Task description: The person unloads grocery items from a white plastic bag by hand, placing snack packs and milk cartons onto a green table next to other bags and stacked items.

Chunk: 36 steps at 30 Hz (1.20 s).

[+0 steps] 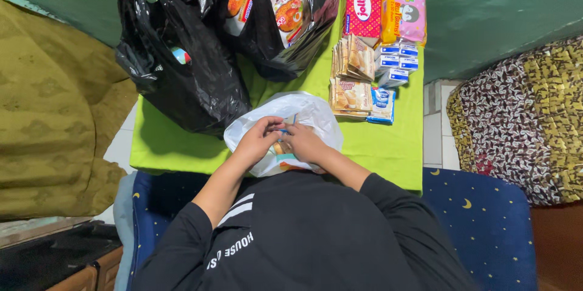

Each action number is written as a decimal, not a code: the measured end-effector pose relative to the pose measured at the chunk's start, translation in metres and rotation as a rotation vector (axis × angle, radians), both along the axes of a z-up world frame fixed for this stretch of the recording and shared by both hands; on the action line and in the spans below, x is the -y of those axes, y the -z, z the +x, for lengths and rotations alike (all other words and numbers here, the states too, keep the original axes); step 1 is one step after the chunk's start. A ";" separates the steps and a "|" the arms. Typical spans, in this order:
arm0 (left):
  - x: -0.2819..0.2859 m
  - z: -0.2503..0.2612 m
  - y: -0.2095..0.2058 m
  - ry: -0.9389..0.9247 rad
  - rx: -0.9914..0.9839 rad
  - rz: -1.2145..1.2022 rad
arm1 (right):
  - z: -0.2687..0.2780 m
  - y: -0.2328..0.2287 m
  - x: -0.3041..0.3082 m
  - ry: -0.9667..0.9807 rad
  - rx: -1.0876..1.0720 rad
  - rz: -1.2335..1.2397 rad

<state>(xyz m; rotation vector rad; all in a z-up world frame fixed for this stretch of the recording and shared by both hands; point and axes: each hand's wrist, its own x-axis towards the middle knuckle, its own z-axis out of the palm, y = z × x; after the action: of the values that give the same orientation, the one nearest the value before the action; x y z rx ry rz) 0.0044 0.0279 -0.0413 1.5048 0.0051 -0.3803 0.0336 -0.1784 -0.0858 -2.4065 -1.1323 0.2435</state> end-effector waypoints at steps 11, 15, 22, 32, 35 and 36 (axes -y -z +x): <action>0.004 -0.001 -0.001 0.021 0.023 0.043 | -0.004 0.019 -0.001 0.039 0.169 -0.209; 0.001 -0.003 0.010 0.069 -0.125 0.191 | -0.007 0.005 0.002 0.082 0.175 -0.103; 0.006 0.007 0.044 -0.196 -0.576 -0.176 | -0.014 -0.047 0.017 0.089 0.008 0.126; 0.019 0.004 -0.019 -0.336 -0.514 -0.232 | -0.038 -0.127 0.045 -0.127 -0.066 0.394; 0.022 -0.004 -0.035 -0.311 -0.333 -0.240 | -0.044 -0.123 0.059 -0.051 -0.113 0.498; 0.023 -0.008 -0.043 -0.311 -0.273 -0.228 | -0.047 -0.118 0.061 0.003 -0.148 0.535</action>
<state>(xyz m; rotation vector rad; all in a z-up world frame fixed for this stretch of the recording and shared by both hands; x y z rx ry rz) -0.0032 0.0050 0.0020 1.1938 0.3952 -0.3198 -0.0138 -0.2396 0.0326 -1.8862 -0.9774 0.0980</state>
